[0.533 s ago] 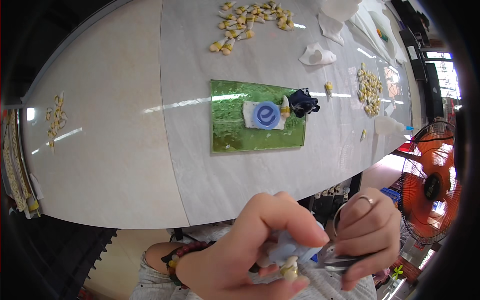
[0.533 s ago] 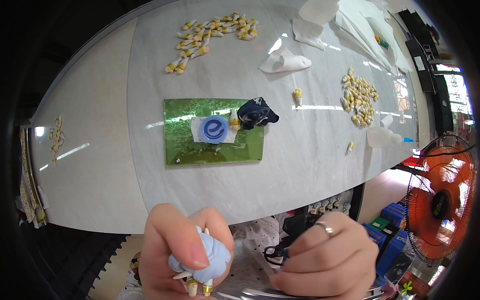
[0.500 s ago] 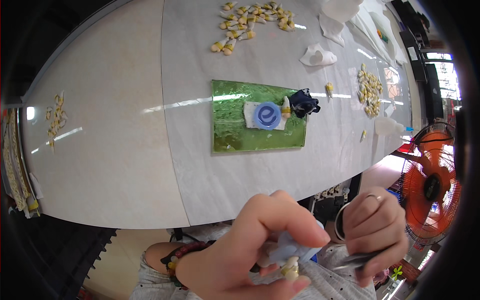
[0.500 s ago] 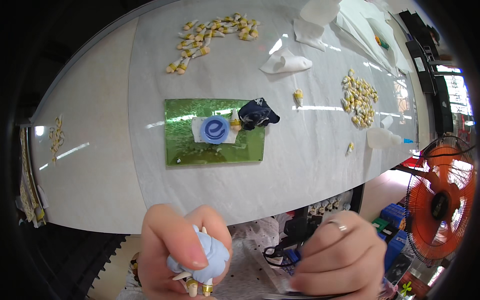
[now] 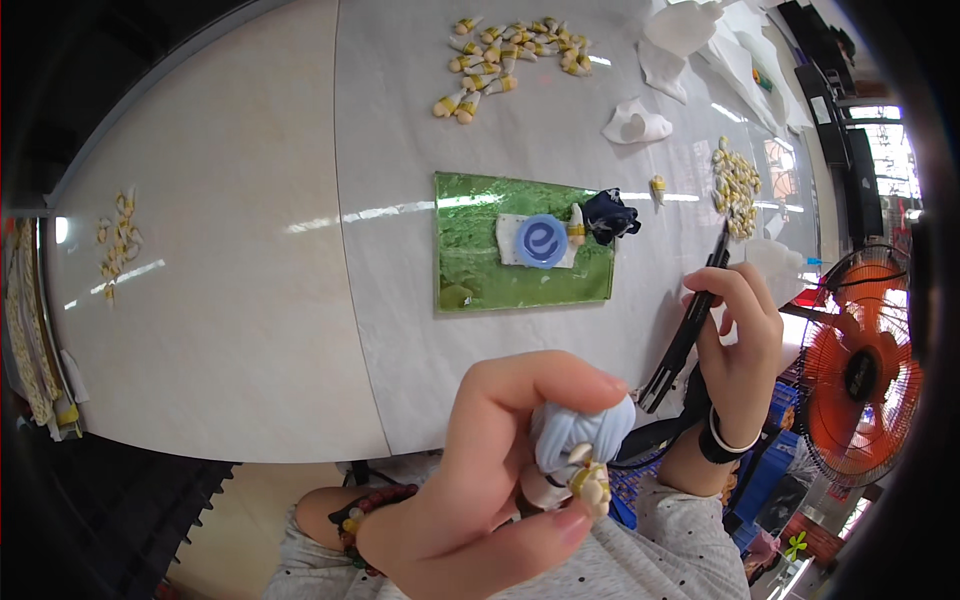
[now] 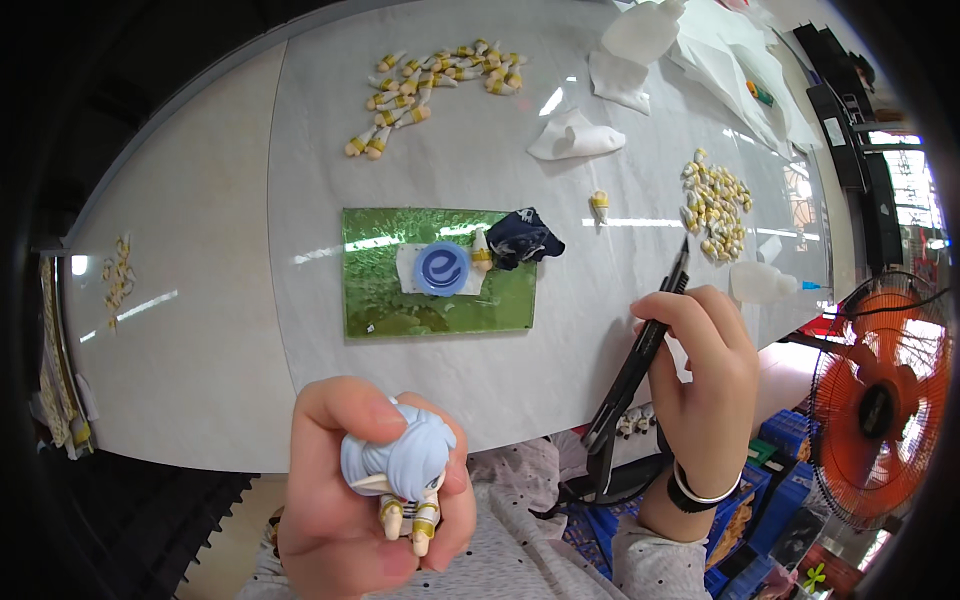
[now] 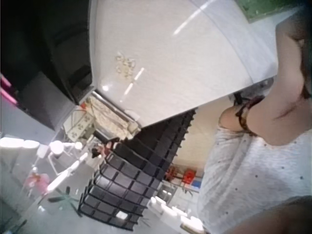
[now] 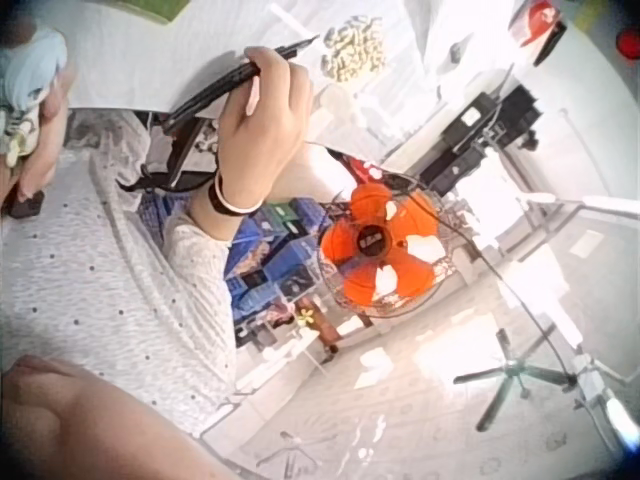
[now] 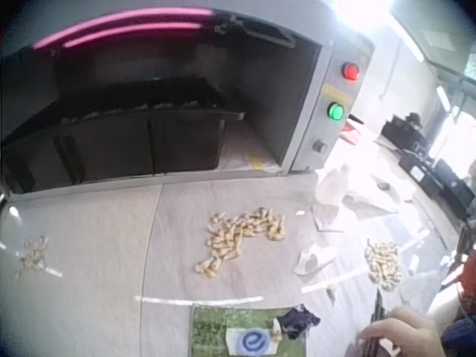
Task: Glue and assemble small plastic figurine parts.
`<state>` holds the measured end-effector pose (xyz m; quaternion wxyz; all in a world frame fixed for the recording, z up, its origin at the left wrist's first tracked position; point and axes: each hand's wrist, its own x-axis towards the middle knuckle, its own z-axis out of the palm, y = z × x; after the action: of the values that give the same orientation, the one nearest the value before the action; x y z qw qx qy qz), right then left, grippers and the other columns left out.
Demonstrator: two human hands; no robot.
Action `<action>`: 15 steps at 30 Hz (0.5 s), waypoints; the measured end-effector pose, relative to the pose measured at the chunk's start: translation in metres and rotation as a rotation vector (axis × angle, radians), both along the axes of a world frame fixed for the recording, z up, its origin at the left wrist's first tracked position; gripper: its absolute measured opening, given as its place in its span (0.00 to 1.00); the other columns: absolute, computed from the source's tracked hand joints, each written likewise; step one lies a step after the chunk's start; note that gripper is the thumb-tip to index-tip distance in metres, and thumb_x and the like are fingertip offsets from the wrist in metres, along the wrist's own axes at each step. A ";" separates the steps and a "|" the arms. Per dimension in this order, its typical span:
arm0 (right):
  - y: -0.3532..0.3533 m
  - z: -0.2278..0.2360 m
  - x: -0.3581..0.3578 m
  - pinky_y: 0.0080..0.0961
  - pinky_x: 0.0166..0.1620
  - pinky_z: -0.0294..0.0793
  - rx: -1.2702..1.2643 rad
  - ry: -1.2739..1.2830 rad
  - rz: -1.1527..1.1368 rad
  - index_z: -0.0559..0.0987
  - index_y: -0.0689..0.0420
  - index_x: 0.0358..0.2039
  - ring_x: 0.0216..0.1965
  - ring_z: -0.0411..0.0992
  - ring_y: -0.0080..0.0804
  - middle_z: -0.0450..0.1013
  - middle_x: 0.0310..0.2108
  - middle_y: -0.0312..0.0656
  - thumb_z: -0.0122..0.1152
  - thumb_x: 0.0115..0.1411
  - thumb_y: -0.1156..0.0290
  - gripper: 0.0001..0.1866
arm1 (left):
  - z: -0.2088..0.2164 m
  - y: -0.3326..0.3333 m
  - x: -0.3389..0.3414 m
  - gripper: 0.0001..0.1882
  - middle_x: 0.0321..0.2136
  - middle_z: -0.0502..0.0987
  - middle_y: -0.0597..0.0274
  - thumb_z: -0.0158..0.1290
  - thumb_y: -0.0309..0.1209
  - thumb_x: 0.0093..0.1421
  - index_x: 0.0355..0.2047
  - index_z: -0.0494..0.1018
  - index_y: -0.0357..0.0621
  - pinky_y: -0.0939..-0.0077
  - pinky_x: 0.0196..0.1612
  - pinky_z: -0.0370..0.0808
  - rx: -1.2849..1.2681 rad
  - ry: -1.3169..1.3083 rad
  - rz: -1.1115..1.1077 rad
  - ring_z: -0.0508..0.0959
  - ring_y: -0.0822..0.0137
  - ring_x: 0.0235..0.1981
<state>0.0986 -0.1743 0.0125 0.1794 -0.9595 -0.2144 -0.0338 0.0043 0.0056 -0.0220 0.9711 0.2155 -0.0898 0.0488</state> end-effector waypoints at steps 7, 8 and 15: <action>0.003 -0.003 0.006 0.26 0.33 0.65 0.005 0.046 0.001 0.71 0.58 0.42 0.30 0.65 0.39 0.67 0.31 0.45 0.46 0.42 0.88 0.24 | 0.018 0.022 -0.004 0.28 0.40 0.62 0.40 0.52 0.20 0.46 0.46 0.52 0.51 0.72 0.22 0.71 -0.079 0.407 -0.292 0.73 0.54 0.26; 0.003 -0.006 0.007 0.25 0.33 0.65 0.035 0.004 0.003 0.71 0.58 0.43 0.30 0.65 0.39 0.67 0.32 0.45 0.46 0.43 0.88 0.25 | 0.017 0.024 -0.004 0.29 0.42 0.60 0.40 0.51 0.19 0.47 0.46 0.52 0.55 0.66 0.24 0.73 -0.102 0.422 -0.327 0.73 0.48 0.31; 0.000 0.017 -0.027 0.17 0.24 0.57 0.570 -0.019 0.147 0.76 0.59 0.30 0.24 0.61 0.24 0.65 0.24 0.38 0.61 0.41 0.77 0.12 | 0.016 0.013 -0.004 0.32 0.49 0.53 0.42 0.43 0.17 0.44 0.50 0.45 0.45 0.53 0.53 0.61 -0.120 0.225 -0.266 0.58 0.46 0.55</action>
<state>0.0721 -0.1739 0.0292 0.4418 -0.8519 -0.2670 -0.0885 0.0005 0.0186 -0.0064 0.9840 0.1477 -0.0053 -0.0993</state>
